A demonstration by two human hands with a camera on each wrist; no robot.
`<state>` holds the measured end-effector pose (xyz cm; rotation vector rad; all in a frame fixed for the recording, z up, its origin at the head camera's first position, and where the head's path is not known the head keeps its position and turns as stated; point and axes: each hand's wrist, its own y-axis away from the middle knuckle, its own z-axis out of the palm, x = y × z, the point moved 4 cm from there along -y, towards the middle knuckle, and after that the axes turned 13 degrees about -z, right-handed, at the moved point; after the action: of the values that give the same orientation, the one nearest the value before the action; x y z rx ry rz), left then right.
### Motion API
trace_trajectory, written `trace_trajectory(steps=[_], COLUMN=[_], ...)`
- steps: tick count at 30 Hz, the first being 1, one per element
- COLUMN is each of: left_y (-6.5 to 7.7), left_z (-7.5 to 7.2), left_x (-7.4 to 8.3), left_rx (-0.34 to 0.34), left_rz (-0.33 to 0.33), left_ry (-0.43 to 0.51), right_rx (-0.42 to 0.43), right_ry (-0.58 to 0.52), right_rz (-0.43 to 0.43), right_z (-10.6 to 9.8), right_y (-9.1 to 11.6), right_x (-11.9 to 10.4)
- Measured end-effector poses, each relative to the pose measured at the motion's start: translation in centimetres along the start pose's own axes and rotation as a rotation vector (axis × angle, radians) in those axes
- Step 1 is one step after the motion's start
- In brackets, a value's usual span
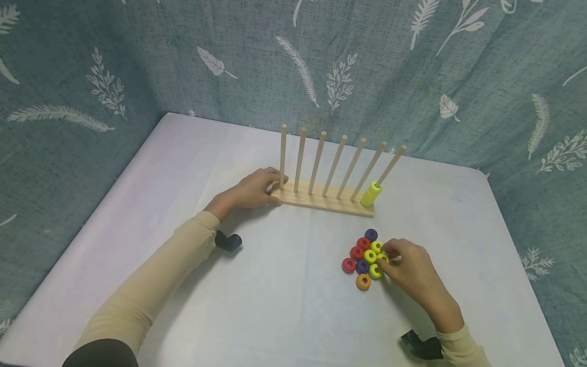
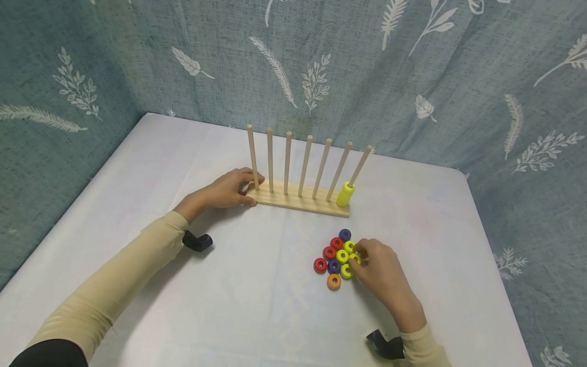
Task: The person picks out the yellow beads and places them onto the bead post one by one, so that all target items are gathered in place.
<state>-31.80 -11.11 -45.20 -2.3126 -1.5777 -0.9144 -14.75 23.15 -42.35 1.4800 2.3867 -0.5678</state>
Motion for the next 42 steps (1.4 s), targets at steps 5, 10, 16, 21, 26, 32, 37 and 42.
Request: trace_trajectory(steps=[5,10,16,21,26,32,37,42], left_y=[0.0,-0.1,0.0,0.0,0.0,0.0,0.0,0.0], left_z=[0.0,0.0,0.0,0.0,0.0,0.0,0.0,0.0], left_x=[-0.1,-0.1,-0.1,-0.1,-0.1,-0.2,-0.2,-0.2], left_rx=[-0.005,-0.008,-0.008,-0.005,-0.003,-0.001,0.002,0.002], left_rz=[-0.002,0.006,0.007,-0.012,-0.012,0.001,0.001,-0.001], left_ry=[0.005,0.006,0.006,-0.005,-0.008,-0.003,-0.001,0.004], right_rx=[-0.006,-0.018,-0.016,-0.006,0.000,0.024,0.021,0.014], right_ry=[-0.022,-0.016,-0.012,0.017,0.039,0.054,0.051,0.046], right_rz=[0.004,0.004,0.006,-0.004,-0.012,-0.019,0.001,0.023], right_z=[0.2,0.1,0.0,-0.1,-0.2,-0.2,-0.3,-0.4], right_y=[-0.1,0.0,0.3,0.4,0.5,0.6,0.8,1.0], right_x=[0.1,0.0,0.0,0.0,0.1,0.2,0.3,0.3])
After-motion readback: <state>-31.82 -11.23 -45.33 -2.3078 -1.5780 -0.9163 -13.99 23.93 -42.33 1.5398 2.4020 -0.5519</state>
